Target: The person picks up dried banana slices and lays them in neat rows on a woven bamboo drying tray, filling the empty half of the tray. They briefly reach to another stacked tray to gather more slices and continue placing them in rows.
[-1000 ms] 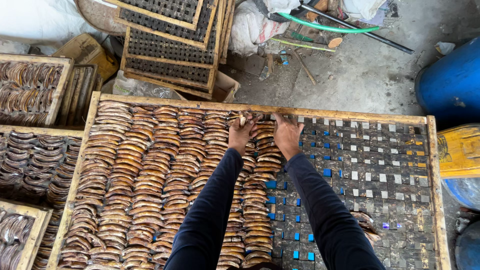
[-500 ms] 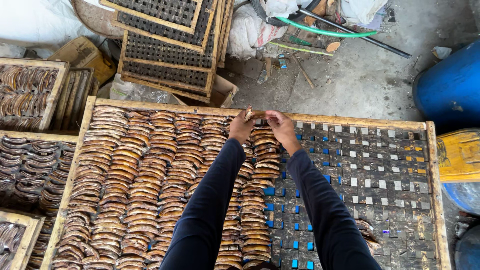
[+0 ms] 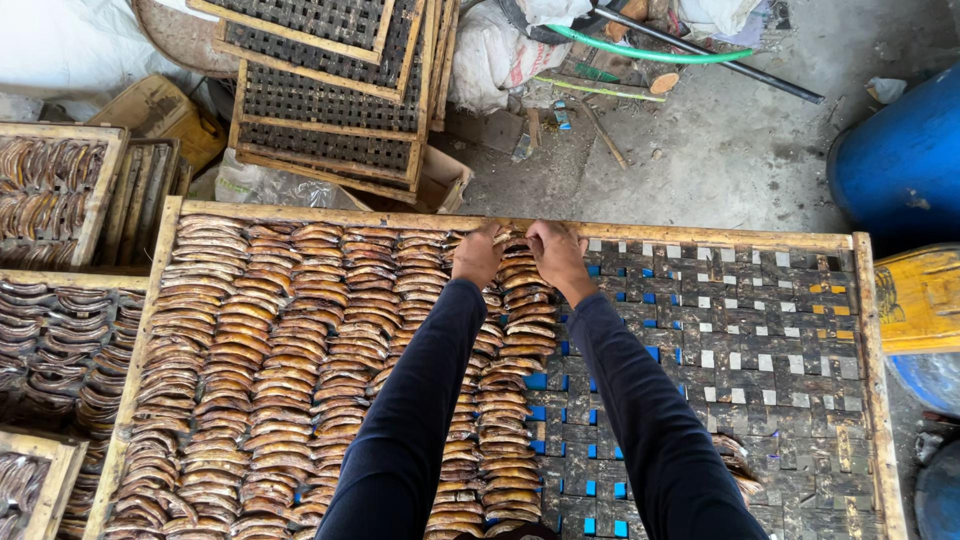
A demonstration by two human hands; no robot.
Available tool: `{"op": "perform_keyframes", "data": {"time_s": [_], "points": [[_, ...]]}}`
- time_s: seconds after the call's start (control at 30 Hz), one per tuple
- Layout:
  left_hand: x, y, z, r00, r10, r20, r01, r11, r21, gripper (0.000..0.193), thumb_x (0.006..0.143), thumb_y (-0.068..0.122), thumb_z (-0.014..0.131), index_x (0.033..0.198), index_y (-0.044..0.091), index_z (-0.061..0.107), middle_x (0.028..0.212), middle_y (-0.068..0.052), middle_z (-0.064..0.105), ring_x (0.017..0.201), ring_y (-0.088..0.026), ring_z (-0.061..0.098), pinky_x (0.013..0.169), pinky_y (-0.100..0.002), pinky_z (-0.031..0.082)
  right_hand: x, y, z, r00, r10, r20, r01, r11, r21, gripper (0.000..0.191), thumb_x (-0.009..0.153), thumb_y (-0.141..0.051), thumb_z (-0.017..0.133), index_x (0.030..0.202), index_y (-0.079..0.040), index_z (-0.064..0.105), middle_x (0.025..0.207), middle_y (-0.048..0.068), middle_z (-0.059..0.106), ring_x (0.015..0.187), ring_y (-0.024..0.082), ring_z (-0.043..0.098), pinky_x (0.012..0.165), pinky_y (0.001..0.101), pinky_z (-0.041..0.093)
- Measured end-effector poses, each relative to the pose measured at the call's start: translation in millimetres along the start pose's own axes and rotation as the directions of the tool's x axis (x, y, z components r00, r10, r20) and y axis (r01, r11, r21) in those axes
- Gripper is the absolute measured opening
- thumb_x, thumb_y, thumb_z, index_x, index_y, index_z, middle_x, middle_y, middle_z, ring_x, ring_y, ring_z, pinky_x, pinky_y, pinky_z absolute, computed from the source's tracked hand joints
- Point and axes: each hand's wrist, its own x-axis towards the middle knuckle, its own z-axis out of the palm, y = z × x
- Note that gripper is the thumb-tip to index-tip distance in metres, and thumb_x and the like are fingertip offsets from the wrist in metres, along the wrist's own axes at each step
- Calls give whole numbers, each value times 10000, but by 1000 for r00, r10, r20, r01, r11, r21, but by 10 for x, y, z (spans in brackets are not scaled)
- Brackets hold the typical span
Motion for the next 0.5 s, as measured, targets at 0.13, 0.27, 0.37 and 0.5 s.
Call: {"op": "perform_keyframes", "data": {"time_s": [0.13,0.27,0.37,0.5], "points": [[-22,-38,10,999,34,-7,-35,999,-24,336,876,137,735,1189,46,654,1162,-221,710,1072,-413,667,890,-488,539,-58,-24,19,998,-18,53,24,993,-116,108,1004,-167,620,1059,-222,695,1129,51,637,1155,383,494,891,637,312],[4,-69,37,988,-16,-155,5,997,-72,313,919,156,749,1200,40,672,1042,-226,671,940,-421,666,840,-468,549,-73,26,86,999,-49,-7,47,983,-178,105,1014,-154,654,1063,-237,696,1153,99,613,1140,356,504,910,598,324],[1,-54,29,957,-232,-171,138,891,-433,313,940,138,737,1233,67,651,975,-162,651,847,-319,655,765,-408,586,-80,49,110,989,-99,-110,81,984,-157,118,995,-150,693,1092,-217,694,1101,91,638,1102,335,566,926,569,331],[-27,-59,-25,887,-400,233,400,411,-819,307,971,98,667,1264,82,578,933,-40,650,798,-131,655,674,-300,603,-108,36,78,973,-149,-176,123,981,-151,181,973,-106,683,1145,-165,676,1058,45,705,1063,302,658,937,507,373]]}}
